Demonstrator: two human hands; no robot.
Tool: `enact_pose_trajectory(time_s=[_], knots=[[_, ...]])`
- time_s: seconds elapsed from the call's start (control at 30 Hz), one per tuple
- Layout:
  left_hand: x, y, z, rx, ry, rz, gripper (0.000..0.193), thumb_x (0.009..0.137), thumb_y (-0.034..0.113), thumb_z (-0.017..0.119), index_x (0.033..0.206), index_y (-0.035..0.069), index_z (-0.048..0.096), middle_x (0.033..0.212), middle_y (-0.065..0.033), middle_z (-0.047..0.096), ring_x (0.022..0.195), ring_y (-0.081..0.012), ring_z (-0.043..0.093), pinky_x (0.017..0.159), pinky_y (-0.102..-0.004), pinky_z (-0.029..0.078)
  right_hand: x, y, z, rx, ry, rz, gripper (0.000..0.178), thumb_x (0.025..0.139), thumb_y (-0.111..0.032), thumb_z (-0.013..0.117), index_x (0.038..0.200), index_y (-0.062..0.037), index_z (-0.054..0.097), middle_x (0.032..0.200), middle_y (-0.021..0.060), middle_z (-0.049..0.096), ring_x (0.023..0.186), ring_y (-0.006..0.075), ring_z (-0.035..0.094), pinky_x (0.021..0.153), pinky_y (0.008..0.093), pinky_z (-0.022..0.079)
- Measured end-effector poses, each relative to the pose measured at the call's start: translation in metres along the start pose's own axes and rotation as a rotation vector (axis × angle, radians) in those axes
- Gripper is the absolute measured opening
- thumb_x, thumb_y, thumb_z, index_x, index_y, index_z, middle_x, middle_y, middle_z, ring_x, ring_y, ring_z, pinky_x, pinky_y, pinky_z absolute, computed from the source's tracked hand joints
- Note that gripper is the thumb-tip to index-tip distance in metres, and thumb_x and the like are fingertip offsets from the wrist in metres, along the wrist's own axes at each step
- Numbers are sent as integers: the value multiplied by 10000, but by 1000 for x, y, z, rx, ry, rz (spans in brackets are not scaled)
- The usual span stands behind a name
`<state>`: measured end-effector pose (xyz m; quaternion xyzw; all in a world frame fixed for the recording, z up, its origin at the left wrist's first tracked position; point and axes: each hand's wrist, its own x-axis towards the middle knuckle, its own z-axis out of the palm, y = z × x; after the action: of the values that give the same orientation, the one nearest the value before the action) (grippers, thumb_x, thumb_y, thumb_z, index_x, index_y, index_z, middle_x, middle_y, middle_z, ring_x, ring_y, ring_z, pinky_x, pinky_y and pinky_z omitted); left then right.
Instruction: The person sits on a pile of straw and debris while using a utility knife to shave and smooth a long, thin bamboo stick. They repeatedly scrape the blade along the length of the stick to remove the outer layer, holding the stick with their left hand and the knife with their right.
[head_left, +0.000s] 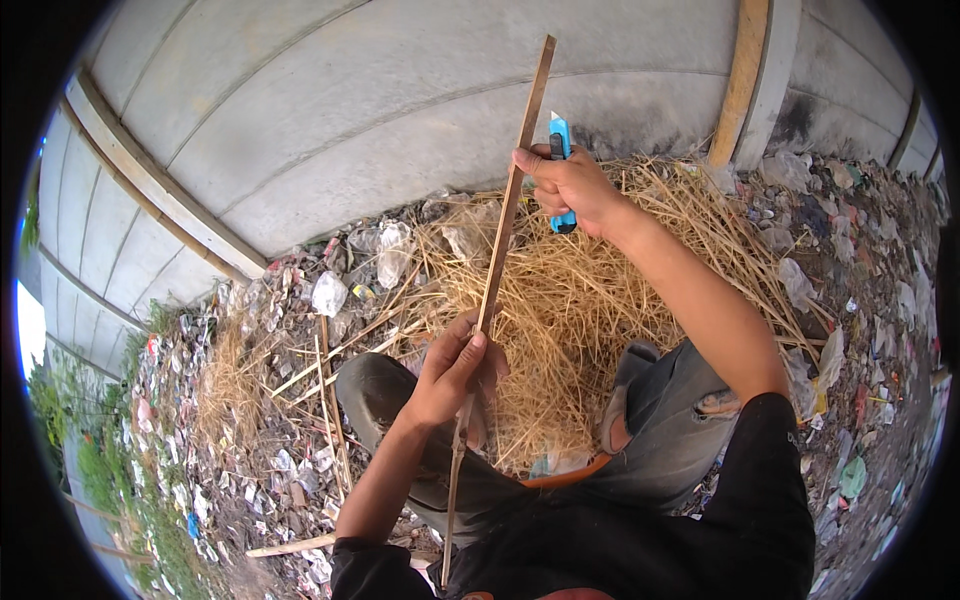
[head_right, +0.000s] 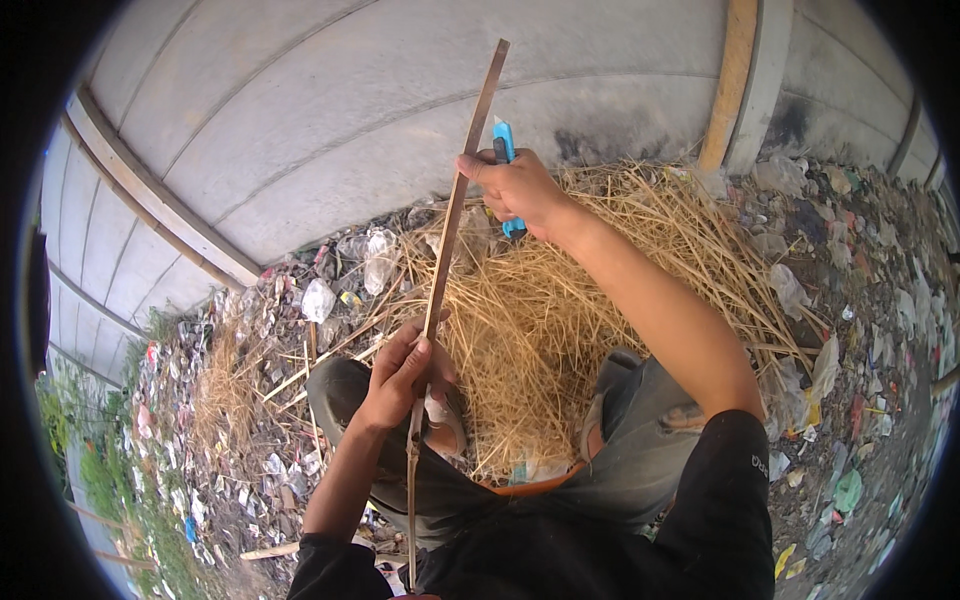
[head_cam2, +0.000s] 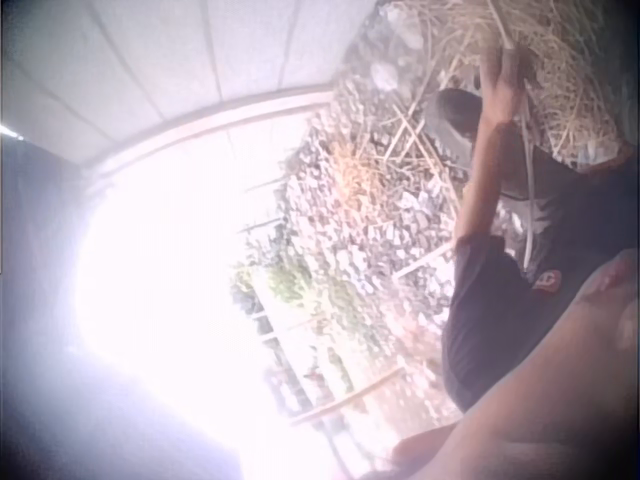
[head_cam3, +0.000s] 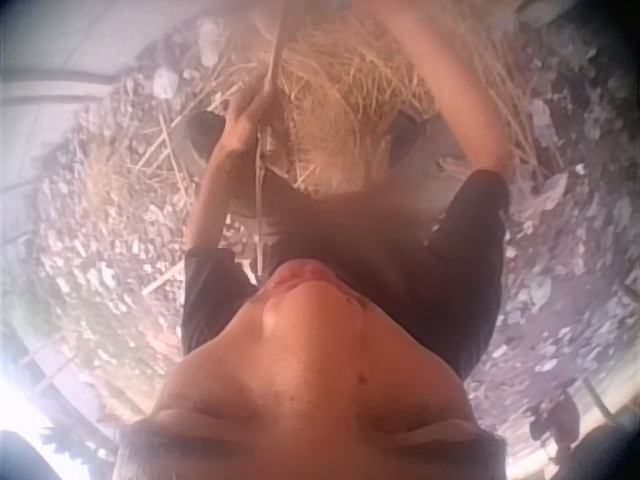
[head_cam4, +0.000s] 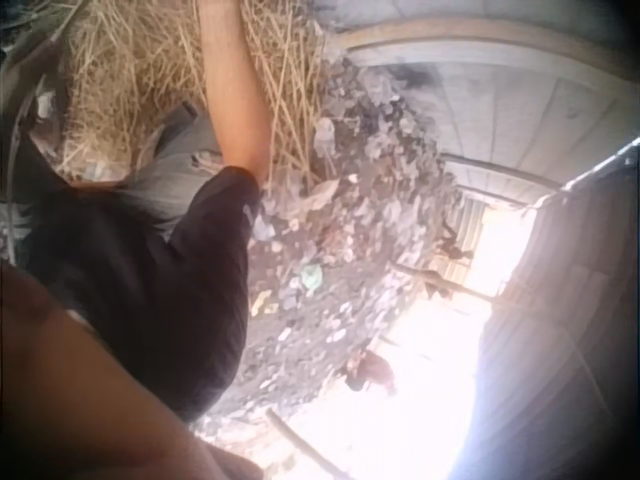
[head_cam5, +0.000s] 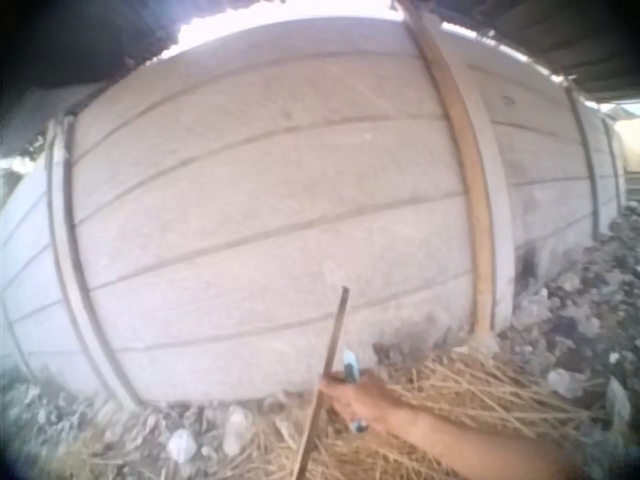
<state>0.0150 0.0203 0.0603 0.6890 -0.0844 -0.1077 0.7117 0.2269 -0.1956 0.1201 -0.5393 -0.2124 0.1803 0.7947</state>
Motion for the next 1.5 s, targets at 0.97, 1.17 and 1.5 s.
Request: enact_pose_trajectory(time_s=[0.97,1.17,1.5], knots=[[80,24,-2,26,118,12,430,1110,273,455,1506,106,461,664,-2,582,416,-40,382,400,-213,297,-26,19,21,-1470,102,-86,155,738,-88,664,709,63,684,616,244,636,577,371,674,584,491,547],[76,4,-9,-193,122,-16,368,1111,231,450,1450,95,491,623,52,430,430,-43,328,399,-222,283,-18,41,36,-1596,108,-55,130,844,-59,642,863,52,706,785,225,706,744,381,728,678,493,585],[23,-22,6,66,-87,4,407,1115,221,436,1504,101,444,625,73,346,458,-35,296,421,-230,269,18,7,-116,-1558,509,88,158,927,-50,612,893,52,728,761,147,708,657,263,693,597,427,543]])
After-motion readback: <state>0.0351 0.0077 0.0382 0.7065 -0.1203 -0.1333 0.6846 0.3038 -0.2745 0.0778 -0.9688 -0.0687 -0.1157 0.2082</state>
